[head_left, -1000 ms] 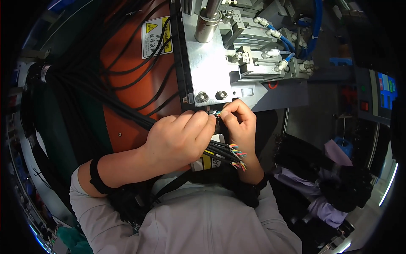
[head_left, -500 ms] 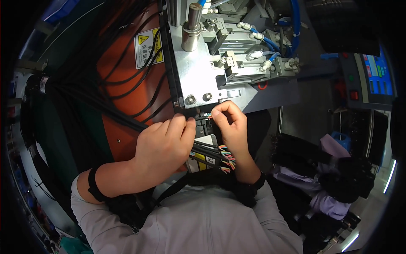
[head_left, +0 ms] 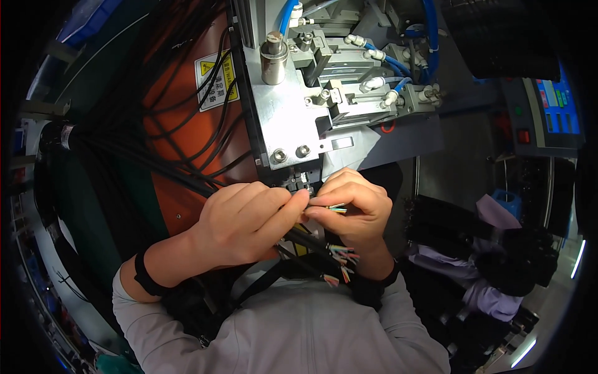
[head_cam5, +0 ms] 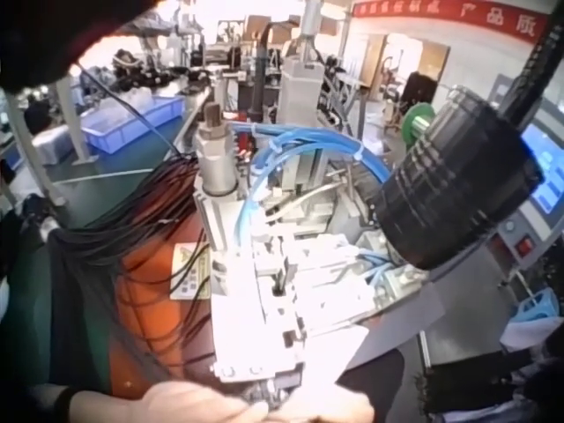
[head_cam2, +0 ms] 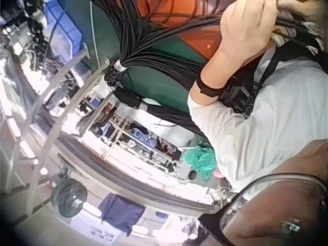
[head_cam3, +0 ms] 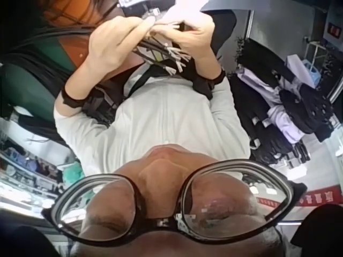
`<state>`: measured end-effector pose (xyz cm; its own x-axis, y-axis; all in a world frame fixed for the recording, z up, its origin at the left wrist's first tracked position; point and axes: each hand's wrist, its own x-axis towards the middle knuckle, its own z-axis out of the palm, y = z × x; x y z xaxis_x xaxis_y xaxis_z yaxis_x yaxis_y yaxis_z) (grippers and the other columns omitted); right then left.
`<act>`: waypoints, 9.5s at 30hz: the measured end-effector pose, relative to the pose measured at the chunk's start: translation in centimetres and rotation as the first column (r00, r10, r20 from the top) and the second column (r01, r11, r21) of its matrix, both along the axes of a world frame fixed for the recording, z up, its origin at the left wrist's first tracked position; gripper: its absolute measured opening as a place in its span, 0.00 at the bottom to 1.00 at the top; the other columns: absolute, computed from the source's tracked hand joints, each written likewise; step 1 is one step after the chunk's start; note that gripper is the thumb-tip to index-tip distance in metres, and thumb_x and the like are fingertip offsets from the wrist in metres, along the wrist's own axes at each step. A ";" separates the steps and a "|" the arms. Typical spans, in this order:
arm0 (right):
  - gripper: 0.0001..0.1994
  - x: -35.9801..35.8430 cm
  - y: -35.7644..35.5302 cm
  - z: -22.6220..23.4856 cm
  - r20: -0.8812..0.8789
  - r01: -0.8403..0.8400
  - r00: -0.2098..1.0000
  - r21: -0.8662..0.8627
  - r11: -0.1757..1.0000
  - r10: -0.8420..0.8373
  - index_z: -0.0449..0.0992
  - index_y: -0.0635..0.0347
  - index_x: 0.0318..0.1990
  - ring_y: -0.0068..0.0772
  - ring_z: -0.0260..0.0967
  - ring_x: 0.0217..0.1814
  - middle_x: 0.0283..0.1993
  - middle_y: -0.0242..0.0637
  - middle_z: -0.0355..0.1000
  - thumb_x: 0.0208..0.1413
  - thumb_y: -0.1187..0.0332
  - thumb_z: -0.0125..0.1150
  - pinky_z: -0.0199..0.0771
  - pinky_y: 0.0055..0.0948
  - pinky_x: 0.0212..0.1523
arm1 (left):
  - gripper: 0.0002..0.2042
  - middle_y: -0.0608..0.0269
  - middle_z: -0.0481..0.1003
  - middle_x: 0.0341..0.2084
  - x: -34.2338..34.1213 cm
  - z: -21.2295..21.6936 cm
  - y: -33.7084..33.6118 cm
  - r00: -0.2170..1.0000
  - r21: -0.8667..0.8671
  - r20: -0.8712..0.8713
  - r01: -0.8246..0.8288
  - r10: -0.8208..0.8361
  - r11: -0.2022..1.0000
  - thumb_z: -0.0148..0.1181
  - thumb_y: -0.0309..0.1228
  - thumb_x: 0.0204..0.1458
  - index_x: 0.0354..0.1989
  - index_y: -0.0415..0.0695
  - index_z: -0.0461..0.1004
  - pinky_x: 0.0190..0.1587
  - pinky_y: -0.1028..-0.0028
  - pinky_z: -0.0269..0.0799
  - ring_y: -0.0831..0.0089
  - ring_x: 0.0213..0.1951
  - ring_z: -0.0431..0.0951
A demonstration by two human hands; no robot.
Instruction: The person is assembling and connecting a bundle of wires at a manufacturing workstation.
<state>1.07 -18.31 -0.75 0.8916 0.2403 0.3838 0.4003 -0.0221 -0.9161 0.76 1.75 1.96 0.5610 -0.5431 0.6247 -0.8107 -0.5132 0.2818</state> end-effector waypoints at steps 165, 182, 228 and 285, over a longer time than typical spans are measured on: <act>0.06 0.7 0.8 2.6 -0.117 -0.070 0.990 0.088 0.994 0.080 0.78 0.66 0.32 0.31 0.73 0.35 0.32 0.39 0.76 0.45 0.80 0.67 0.72 0.25 0.36 | 0.07 0.64 0.69 0.20 0.3 -0.6 -0.3 0.968 -0.329 -0.234 0.010 -0.092 0.944 0.63 0.25 0.42 0.30 0.39 0.73 0.17 0.74 0.62 0.71 0.18 0.68; 0.03 0.7 -0.4 -0.7 0.005 0.142 0.988 -0.383 0.913 -0.152 0.75 0.67 0.28 0.32 0.70 0.29 0.27 0.38 0.73 0.46 0.80 0.63 0.67 0.26 0.32 | 0.20 0.65 0.72 0.28 -1.1 -1.7 -0.8 0.994 0.231 -0.001 -0.107 0.110 0.967 0.60 0.25 0.37 0.44 0.38 0.77 0.19 0.80 0.58 0.78 0.22 0.68; 0.07 -0.1 1.3 -0.5 -0.227 0.129 0.965 -0.014 0.992 -0.129 0.74 0.65 0.37 0.25 0.71 0.30 0.30 0.34 0.74 0.51 0.75 0.63 0.70 0.22 0.33 | 0.11 0.65 0.68 0.26 -0.5 -1.0 1.4 0.930 -0.031 -0.364 -0.075 0.058 0.997 0.59 0.28 0.47 0.38 0.38 0.75 0.23 0.80 0.64 0.78 0.22 0.68; 0.10 -0.4 1.4 1.9 0.408 0.331 0.886 -0.223 0.917 -0.220 0.75 0.61 0.29 0.34 0.69 0.30 0.29 0.36 0.71 0.38 0.78 0.71 0.69 0.27 0.32 | 0.11 0.65 0.67 0.24 -0.9 -0.4 -0.4 0.970 -0.030 -0.232 -0.079 0.070 0.996 0.61 0.28 0.40 0.33 0.39 0.75 0.17 0.75 0.61 0.74 0.21 0.70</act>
